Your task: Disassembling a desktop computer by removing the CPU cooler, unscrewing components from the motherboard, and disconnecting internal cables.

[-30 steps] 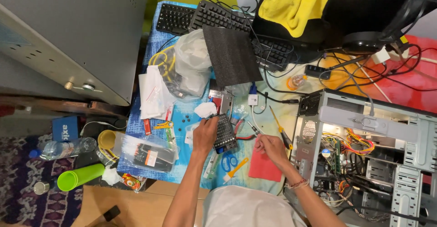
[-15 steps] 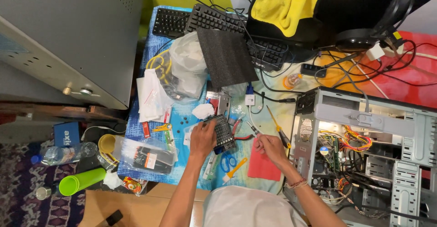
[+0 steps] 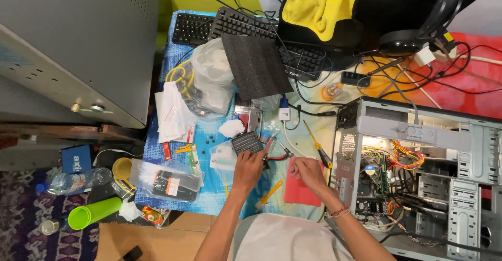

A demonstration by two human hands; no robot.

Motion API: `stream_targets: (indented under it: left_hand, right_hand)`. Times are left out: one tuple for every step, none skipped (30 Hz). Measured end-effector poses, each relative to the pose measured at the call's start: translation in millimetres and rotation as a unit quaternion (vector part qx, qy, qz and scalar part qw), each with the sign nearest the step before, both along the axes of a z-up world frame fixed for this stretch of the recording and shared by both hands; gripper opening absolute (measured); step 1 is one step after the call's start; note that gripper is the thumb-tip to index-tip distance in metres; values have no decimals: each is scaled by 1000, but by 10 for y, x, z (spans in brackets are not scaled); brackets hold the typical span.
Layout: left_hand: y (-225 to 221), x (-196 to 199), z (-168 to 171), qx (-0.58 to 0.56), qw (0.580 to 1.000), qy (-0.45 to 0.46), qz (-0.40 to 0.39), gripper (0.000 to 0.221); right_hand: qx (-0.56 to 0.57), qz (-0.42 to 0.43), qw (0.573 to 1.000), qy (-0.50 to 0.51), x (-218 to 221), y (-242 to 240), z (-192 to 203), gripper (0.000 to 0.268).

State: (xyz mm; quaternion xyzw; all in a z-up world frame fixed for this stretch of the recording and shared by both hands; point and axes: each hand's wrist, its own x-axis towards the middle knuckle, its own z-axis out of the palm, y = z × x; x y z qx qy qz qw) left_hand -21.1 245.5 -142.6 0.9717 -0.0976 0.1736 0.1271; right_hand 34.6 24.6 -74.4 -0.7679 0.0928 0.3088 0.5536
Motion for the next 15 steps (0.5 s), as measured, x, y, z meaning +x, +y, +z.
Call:
stream_targets:
  left_hand:
    - [-6,5,-42,1,1000,-2,0,47]
    - [-16,3,-83,4,1000,-6,1,43]
    - [-27,2,-125,8,1000,-10,1,40]
    - [-38,-1,-137,8,1000,-11,0,40]
    - [-48,-5,-150,-10,1000,-14,-1,38]
    - [-56,-10,-161,-29,999,-17,-3,36]
    - [-76,-3,50,-29,999,-18,-4,36]
    - [-96,9,261,-139,990,13,4,31]
    - [-117,20,471,-246,968,45,12,26]
    - [-134,34,455,-246,968,44,11,26]
    - [-151,44,438,-438,886,130,78,26]
    - [-165,61,419,-606,755,207,142,28]
    - [-167,71,354,-605,756,207,140,28]
    - [-169,71,292,-670,693,217,154,29]
    - [-172,69,230,-729,624,225,167,31]
  right_hand:
    - [1,0,1000,-2,-1,7,15,29]
    - [-1,3,1000,2,-12,8,31,30]
    - [-2,6,1000,6,-21,9,46,30]
    - [-2,5,1000,5,-30,3,21,30]
    - [-3,13,1000,8,-39,-2,-5,30]
    - [-5,21,1000,10,-50,-6,-29,30]
    - [-4,20,1000,10,-63,-8,-29,30]
    - [1,21,1000,9,-72,-12,-29,30]
    - [6,22,1000,8,-82,-15,-29,30]
    - [7,21,1000,7,-97,-29,-27,30]
    - [14,19,1000,9,-116,-43,-24,30]
    - [22,17,1000,10,-128,-54,-25,30]
    - [23,16,1000,8,-143,-73,-7,30]
    - [32,16,999,14,-165,-92,14,29]
    - [40,16,999,20,-189,-111,36,29]
